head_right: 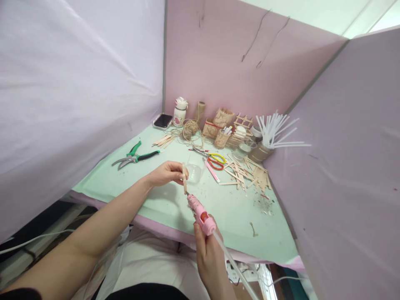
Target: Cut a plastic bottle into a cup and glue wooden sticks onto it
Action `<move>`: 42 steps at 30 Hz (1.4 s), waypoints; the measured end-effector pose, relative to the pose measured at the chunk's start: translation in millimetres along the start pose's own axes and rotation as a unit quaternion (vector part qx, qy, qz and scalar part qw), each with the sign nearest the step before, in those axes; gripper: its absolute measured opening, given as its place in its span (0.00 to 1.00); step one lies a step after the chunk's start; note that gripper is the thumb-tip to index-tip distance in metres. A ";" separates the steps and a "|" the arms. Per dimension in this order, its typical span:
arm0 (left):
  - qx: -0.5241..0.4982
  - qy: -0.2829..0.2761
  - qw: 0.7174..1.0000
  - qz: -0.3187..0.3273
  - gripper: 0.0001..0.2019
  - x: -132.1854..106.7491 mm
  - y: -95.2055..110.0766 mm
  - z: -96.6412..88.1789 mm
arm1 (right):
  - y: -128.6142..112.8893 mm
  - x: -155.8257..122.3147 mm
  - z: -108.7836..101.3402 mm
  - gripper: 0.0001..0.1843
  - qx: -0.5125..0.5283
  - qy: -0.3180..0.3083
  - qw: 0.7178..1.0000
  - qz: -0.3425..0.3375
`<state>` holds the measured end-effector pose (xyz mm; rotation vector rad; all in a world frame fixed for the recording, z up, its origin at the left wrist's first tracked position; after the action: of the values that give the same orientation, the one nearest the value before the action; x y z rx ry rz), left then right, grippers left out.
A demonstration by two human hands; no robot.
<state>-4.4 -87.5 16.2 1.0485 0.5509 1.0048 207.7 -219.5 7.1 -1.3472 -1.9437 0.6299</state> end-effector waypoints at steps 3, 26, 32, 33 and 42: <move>-0.007 0.007 1.000 0.006 0.15 0.5 0.3 -1.0 | 4.7 -1.8 0.5 0.22 -0.012 0.006 1.000 -0.005; 0.005 -0.015 1.000 -0.023 0.15 1.0 -4.6 4.0 | 6.9 -3.6 2.6 0.21 -0.019 0.047 0.998 0.021; 0.014 -0.042 0.998 -0.033 0.13 1.7 -8.1 3.9 | 8.6 -3.9 2.1 0.24 -0.031 0.046 0.998 0.032; 0.014 -0.043 0.998 -0.034 0.13 2.0 -8.9 3.1 | 9.4 -4.1 2.3 0.25 -0.035 0.047 0.998 0.036; 0.011 -0.038 0.998 -0.041 0.12 2.8 -11.4 2.2 | 16.4 -6.0 3.4 0.25 -0.045 0.039 0.997 0.044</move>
<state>3.3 -87.7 7.0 1.0713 0.5402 0.8841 216.6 -219.4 -8.4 -1.4983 -1.8776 0.5284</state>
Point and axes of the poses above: each hand's wrist, its own x-axis towards the middle knuckle, its own z-axis out of the palm, y = z × x, the point moved 1 cm from there along x, towards the middle knuckle, and after that the axes turned 9 degrees about -x, right-handed, at the moved point
